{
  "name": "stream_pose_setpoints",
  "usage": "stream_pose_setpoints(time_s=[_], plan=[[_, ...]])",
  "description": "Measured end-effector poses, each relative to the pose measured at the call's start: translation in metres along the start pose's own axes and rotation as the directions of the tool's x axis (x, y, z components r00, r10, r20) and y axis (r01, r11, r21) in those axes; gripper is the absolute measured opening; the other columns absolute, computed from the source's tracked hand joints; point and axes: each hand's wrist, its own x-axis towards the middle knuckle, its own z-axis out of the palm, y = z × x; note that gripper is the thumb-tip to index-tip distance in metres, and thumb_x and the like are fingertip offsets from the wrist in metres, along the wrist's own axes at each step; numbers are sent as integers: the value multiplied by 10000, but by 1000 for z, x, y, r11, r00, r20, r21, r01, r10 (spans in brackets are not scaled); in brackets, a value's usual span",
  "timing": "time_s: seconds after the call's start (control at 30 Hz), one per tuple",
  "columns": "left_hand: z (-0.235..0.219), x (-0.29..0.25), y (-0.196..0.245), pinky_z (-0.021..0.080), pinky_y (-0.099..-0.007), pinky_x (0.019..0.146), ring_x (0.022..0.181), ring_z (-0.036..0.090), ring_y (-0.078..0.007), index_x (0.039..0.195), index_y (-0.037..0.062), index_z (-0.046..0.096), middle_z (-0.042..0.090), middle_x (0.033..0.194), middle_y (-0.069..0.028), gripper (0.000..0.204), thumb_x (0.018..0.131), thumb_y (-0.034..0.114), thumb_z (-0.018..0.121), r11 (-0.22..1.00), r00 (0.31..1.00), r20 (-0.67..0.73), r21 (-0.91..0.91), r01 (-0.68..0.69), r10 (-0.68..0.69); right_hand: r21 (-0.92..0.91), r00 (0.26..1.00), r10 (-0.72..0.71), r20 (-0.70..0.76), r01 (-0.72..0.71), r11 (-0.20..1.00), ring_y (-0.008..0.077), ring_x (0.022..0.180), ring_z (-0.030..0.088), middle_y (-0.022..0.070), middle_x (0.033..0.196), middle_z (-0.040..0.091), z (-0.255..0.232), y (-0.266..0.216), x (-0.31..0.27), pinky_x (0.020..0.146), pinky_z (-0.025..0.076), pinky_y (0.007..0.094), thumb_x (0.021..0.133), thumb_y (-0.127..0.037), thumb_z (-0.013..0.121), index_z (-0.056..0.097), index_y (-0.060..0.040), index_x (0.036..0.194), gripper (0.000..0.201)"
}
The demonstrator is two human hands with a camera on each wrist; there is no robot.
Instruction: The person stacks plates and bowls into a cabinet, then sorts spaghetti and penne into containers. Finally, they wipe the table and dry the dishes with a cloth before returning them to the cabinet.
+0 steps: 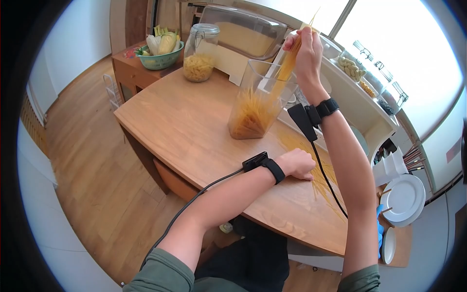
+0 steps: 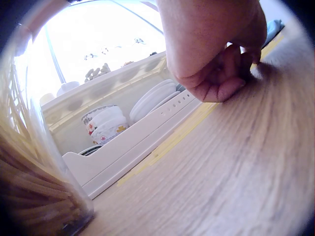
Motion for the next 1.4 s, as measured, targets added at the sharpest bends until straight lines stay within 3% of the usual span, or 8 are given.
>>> stream_pose_setpoints(time_s=[0.13,0.57,0.77,0.83,0.9,1.13,1.27,1.4], plan=[[2,1,-1,530,-457,759,857,659,-395,887,3,661,671,848,-232,493,859,494,622,1000,1000,-10,11,-3,3,19,987,151,-46,-150,988,131,590,543,57,659,552,-4,-7,-8,573,461,270,1017,-313,429,483,-34,886,312],[-1,1,1,537,-435,787,891,671,-372,902,-1,697,691,906,-219,469,847,463,647,1000,1000,23,16,18,-18,24,983,182,8,-182,983,135,600,571,49,678,578,-10,-7,-11,589,476,262,1002,-274,447,553,-29,792,340],[-2,0,1,535,-446,797,898,666,-385,904,4,697,687,910,-228,449,850,446,650,999,1000,8,29,-14,14,-221,884,388,263,-336,916,147,765,633,73,803,645,11,-3,-5,666,496,302,974,-293,492,611,8,888,335],[-3,0,1,535,-452,795,901,664,-391,904,1,696,684,914,-234,436,849,431,658,1000,1000,17,22,4,-4,-288,876,381,294,-299,910,176,818,643,92,840,668,12,2,-6,718,506,315,945,-269,538,631,24,949,308],[-1,1,-1,539,-453,783,892,666,-392,905,-1,695,684,914,-234,414,849,408,662,1000,1000,8,6,3,-3,-589,921,230,314,0,808,188,815,640,104,858,677,3,7,-5,753,507,315,915,-242,579,643,15,1000,278],[1,1,-9,537,-460,731,823,667,-391,857,17,644,678,837,-217,336,856,353,654,995,993,-114,95,37,-26,-603,955,151,254,35,797,147,771,597,87,829,663,-78,-32,-17,717,489,297,908,-228,613,646,5,997,252],[-1,0,-8,536,-458,729,827,668,-386,871,25,642,678,836,-213,293,847,316,667,991,990,-135,112,68,-53,-690,826,377,419,21,723,149,768,585,84,832,656,-148,-56,-71,718,482,297,927,-200,601,634,21,964,227],[0,3,-9,537,-455,727,827,669,-378,858,20,642,679,832,-208,292,840,309,674,991,989,-130,101,86,-73,-930,557,761,332,60,362,275,1114,572,182,1191,601,-206,-85,-148,979,439,380,870,-364,689,538,32,1236,560]])
